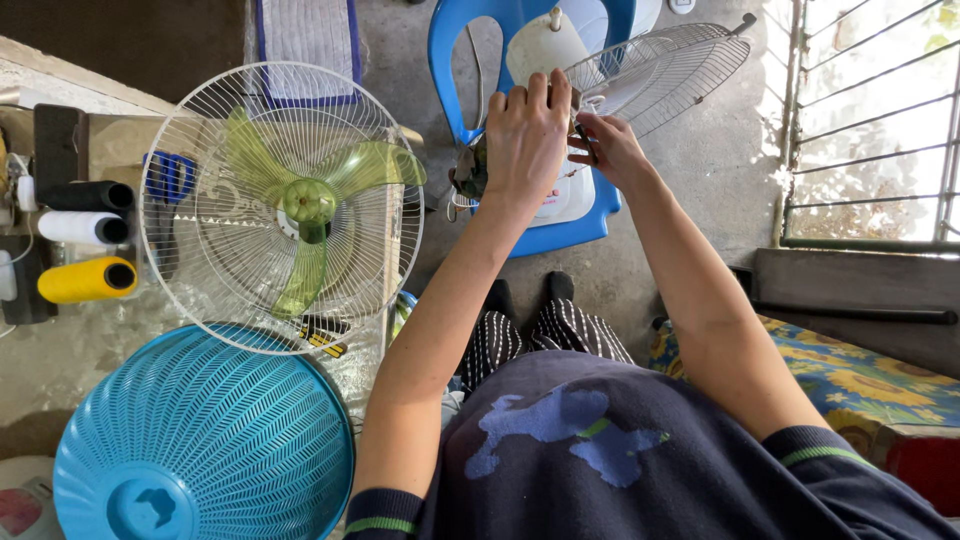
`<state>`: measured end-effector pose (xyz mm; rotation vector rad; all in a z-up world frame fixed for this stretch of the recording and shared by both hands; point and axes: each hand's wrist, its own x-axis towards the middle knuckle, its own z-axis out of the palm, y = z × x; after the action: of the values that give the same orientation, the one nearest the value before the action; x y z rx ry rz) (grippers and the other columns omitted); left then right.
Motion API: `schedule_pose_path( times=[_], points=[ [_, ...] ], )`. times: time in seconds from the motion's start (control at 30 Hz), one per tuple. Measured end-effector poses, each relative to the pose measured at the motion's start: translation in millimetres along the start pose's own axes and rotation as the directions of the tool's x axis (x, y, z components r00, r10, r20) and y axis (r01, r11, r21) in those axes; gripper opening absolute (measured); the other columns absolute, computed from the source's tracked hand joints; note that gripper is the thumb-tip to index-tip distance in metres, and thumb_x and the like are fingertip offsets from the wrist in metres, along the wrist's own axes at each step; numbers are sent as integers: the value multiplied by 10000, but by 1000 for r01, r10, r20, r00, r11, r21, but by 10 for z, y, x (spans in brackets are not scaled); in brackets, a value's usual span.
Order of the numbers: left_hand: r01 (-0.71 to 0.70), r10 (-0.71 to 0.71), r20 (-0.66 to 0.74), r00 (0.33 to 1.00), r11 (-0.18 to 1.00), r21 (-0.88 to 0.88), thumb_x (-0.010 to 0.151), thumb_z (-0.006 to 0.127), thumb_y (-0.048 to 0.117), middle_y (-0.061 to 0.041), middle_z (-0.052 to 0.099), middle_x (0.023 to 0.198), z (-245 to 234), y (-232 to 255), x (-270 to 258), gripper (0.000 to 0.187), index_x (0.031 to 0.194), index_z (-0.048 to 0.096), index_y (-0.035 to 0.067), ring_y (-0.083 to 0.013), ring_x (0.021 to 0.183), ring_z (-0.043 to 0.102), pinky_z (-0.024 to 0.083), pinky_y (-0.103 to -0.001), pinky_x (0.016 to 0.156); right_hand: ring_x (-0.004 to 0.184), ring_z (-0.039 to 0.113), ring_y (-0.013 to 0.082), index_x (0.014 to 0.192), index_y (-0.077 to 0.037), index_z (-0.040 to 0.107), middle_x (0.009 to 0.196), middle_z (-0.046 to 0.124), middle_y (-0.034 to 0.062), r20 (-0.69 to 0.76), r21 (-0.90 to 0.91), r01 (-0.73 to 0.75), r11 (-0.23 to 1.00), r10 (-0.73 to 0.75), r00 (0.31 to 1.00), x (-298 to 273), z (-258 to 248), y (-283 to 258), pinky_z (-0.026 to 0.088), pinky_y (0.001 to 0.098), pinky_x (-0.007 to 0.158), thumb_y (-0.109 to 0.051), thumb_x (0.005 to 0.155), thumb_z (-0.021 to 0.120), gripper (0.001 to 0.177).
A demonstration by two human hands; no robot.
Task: The person disassembles a standing fan by removing the front grille and fan blades, then uses a screwdriver to loosen screws on the motor housing. They continue to manipulate the motor assembly and internal components with the screwdriver.
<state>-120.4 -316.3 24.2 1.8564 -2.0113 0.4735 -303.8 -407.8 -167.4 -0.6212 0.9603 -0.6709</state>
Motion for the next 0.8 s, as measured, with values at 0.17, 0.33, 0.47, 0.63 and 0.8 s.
schedule_pose_path(
  times=[0.17,0.33,0.47,0.63,0.8],
  points=[
    [-9,8,18,1000,1000,15,872,706,143,-70,686,1052,2,-12,0,394,1252,674,47,-183,789,660,488,-345,756,860,740,194,1030,36,673,951,710,92,-114,-52,11,999,-17,993,76,31,41,663,346,774,-245,967,705,290],
    [-4,4,13,1000,1000,11,874,718,141,-76,688,1059,23,-44,-13,390,1250,677,48,-184,771,656,479,-347,742,838,746,155,977,15,667,921,731,87,-201,-252,74,965,-127,971,149,25,124,630,290,745,-247,936,758,281],
    [-8,8,18,1000,1000,10,864,719,141,-77,696,1052,48,-24,-12,397,1248,682,48,-182,761,659,484,-353,742,847,740,152,1001,39,689,946,736,104,-224,-322,86,943,-164,961,189,-8,204,620,265,747,-259,924,781,321],
    [-2,2,15,1000,1000,5,869,722,148,-76,697,1052,57,-24,-17,400,1254,683,50,-186,783,669,493,-364,768,878,747,190,1090,26,538,1096,631,124,-248,-703,216,677,-518,819,185,95,278,604,302,711,-205,843,865,470],
    [5,-5,42,999,1000,13,874,723,160,-79,689,1060,52,12,-6,404,1261,683,50,-189,797,670,496,-365,786,956,641,325,1148,44,496,1149,535,207,-17,-946,231,229,-743,669,-12,272,321,554,427,737,-108,788,863,536]
  ],
)
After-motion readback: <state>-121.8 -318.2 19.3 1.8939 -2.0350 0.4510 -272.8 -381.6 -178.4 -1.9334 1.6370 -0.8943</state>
